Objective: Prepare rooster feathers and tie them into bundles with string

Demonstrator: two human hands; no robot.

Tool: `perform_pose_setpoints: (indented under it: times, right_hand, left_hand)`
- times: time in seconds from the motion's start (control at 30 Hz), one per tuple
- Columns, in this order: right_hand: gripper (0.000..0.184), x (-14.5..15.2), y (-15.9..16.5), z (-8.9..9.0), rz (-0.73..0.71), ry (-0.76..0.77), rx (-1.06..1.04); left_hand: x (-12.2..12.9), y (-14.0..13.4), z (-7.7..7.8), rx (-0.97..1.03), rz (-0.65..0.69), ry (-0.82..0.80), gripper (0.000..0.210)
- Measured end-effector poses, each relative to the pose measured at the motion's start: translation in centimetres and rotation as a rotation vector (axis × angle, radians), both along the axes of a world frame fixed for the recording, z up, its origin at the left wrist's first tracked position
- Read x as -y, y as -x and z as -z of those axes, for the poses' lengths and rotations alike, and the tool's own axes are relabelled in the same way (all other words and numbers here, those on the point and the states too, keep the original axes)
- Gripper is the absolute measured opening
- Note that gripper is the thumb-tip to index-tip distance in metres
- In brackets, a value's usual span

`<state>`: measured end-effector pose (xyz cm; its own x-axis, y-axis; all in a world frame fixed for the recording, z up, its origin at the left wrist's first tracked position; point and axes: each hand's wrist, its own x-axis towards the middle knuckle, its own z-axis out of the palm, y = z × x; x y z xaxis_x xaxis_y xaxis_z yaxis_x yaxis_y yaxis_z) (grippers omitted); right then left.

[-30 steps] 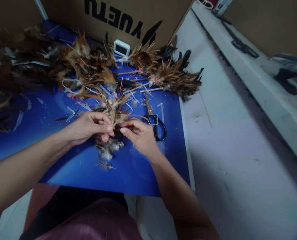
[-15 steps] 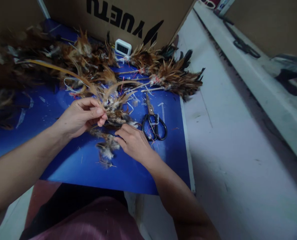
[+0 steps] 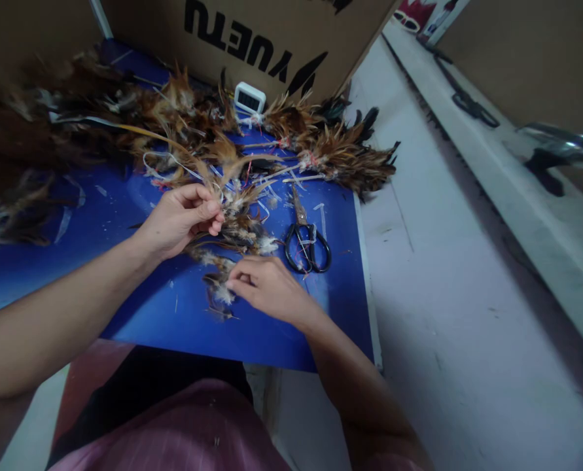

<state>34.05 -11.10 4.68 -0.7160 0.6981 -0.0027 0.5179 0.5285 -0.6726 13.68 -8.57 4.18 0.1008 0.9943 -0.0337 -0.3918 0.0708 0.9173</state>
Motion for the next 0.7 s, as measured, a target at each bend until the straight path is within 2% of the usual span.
perform_pose_setpoints:
  times: [0.1,0.17,0.3,0.47,0.7]
  right_hand:
    - [0.017,1.4,0.8,-0.1,0.005,0.002,0.153]
    - [0.015,2.0,1.1,0.0,0.025,-0.017,0.218]
    - [0.012,2.2,1.4,0.2,0.03,0.029,0.235]
    - [0.011,1.9,0.6,0.1,0.064,0.181,0.053]
    - [0.01,0.8,-0.4,0.5,0.207,0.449,-0.219]
  left_hand:
    - [-0.1,-0.1,0.1,-0.005,-0.029,-0.024,0.031]
    - [-0.2,-0.2,0.3,-0.006,-0.054,-0.038,0.035]
    - [-0.4,-0.2,0.5,-0.031,-0.055,-0.036,0.036]
    - [-0.4,0.0,0.5,-0.009,-0.045,-0.041,0.034]
    - [-0.1,-0.4,0.6,-0.001,-0.009,-0.022,0.029]
